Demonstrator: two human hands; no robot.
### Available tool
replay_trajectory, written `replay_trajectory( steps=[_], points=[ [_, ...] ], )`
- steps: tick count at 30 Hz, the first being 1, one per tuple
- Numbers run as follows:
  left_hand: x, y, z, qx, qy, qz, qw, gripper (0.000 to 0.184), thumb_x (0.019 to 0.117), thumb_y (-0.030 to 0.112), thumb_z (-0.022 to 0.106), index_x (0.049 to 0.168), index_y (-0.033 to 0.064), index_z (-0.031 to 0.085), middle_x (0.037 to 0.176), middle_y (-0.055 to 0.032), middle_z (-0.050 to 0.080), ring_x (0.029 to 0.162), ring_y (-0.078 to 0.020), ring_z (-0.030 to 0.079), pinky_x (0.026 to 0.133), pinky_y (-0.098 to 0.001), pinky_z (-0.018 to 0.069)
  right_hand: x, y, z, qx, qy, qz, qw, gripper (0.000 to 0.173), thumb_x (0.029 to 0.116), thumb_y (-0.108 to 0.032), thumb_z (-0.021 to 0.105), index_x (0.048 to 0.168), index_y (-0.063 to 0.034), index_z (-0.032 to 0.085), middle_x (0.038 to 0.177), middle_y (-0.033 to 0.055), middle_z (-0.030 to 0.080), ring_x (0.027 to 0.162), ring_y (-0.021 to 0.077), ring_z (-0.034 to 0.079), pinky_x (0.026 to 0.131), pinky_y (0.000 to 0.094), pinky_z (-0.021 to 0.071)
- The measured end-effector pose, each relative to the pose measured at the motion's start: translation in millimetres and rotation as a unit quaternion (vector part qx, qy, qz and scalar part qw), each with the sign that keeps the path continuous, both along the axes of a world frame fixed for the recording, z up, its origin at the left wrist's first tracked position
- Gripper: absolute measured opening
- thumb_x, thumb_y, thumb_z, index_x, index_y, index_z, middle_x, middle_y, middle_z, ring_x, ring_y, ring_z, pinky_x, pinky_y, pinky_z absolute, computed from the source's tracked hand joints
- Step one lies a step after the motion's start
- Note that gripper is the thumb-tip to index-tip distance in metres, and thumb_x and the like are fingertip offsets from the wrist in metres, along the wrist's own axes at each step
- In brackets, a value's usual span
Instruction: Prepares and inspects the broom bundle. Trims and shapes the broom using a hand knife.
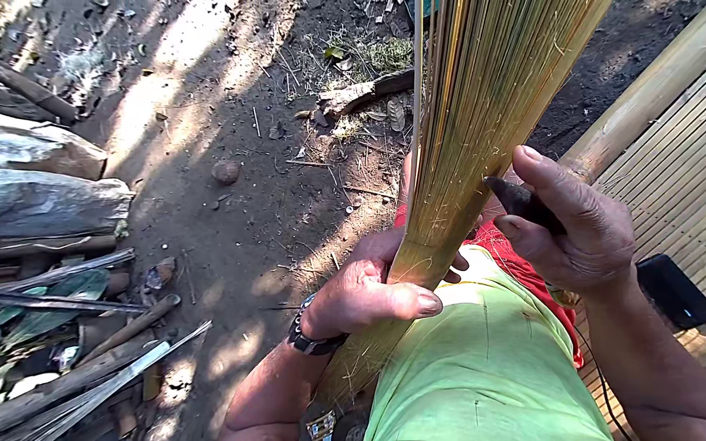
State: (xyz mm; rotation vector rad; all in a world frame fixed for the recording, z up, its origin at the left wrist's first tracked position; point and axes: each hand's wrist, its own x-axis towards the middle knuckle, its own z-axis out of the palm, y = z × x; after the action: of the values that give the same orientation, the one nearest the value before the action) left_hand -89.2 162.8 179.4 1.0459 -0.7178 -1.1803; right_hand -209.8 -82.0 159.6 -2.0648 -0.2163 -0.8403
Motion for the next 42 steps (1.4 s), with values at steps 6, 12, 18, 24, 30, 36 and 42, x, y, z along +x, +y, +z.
replay_trajectory(
  steps=[6,12,18,24,30,36,42],
  points=[
    [-3,-2,2,0.007,0.002,0.0,1.0,0.046,0.0859,0.009,0.073,0.129,-0.0012,0.059,0.12,-0.0272,0.067,0.106,-0.0385,0.069,0.092,-0.0507,0.0594,-2,-2,2,-0.032,-0.008,-0.017,0.999,0.056,0.1005,-0.02,0.063,0.155,-0.0185,0.048,0.096,0.0038,0.06,0.079,0.009,0.059,0.064,0.0244,0.0533],
    [-4,-4,2,0.005,-0.008,-0.003,1.0,0.044,0.086,0.01,0.073,0.126,-0.0021,0.06,0.119,-0.0277,0.067,0.106,-0.0389,0.069,0.092,-0.0518,0.0594,-3,-2,4,-0.044,-0.024,-0.003,0.999,0.05,0.0995,-0.017,0.064,0.149,-0.0206,0.056,0.095,0.0041,0.057,0.077,0.0086,0.057,0.06,0.0219,0.0492],
    [-5,-4,2,0.007,-0.005,-0.001,1.0,0.045,0.0858,0.011,0.073,0.127,-0.0021,0.06,0.12,-0.0287,0.066,0.106,-0.0404,0.069,0.091,-0.0524,0.0594,-7,-6,9,-0.003,-0.02,0.009,1.0,0.043,0.1018,-0.018,0.062,0.145,-0.0218,0.061,0.096,0.0029,0.059,0.078,0.0081,0.058,0.063,0.0227,0.0505],
    [-4,-3,0,0.0,0.003,-0.009,1.0,0.048,0.0856,0.011,0.073,0.128,-0.0039,0.058,0.121,-0.0309,0.065,0.106,-0.0434,0.068,0.092,-0.0543,0.059,-25,-33,13,0.112,-0.032,-0.062,0.991,0.05,0.106,-0.033,0.054,0.153,-0.0167,0.048,0.093,-0.0038,0.061,0.064,0.0043,0.055,0.051,0.0231,0.0499],
    [-6,-5,-1,0.003,-0.001,-0.007,1.0,0.048,0.0859,0.012,0.074,0.129,-0.0032,0.058,0.121,-0.0296,0.065,0.107,-0.0425,0.068,0.093,-0.0547,0.0587,-11,-12,9,-0.007,0.014,-0.028,0.999,0.056,0.1019,-0.022,0.061,0.156,-0.0201,0.046,0.094,0.0021,0.06,0.074,0.0077,0.056,0.062,0.0257,0.0507],
    [-7,-4,2,0.006,-0.009,-0.006,1.0,0.048,0.0862,0.012,0.073,0.129,-0.0027,0.058,0.121,-0.0287,0.065,0.107,-0.0413,0.068,0.092,-0.0536,0.0591,-7,-10,10,-0.02,-0.005,-0.023,1.0,0.053,0.1017,-0.02,0.061,0.153,-0.0178,0.05,0.095,0.004,0.061,0.078,0.0092,0.058,0.064,0.0253,0.0518],
    [-9,-6,2,0.017,-0.017,-0.012,1.0,0.045,0.0865,0.011,0.072,0.127,-0.003,0.06,0.121,-0.0277,0.066,0.108,-0.0399,0.068,0.093,-0.0522,0.0591,-6,-13,16,-0.039,-0.01,-0.025,0.999,0.046,0.1013,-0.019,0.062,0.147,-0.0215,0.059,0.091,0.0033,0.058,0.077,0.0102,0.055,0.065,0.0261,0.0467]
  ],
)
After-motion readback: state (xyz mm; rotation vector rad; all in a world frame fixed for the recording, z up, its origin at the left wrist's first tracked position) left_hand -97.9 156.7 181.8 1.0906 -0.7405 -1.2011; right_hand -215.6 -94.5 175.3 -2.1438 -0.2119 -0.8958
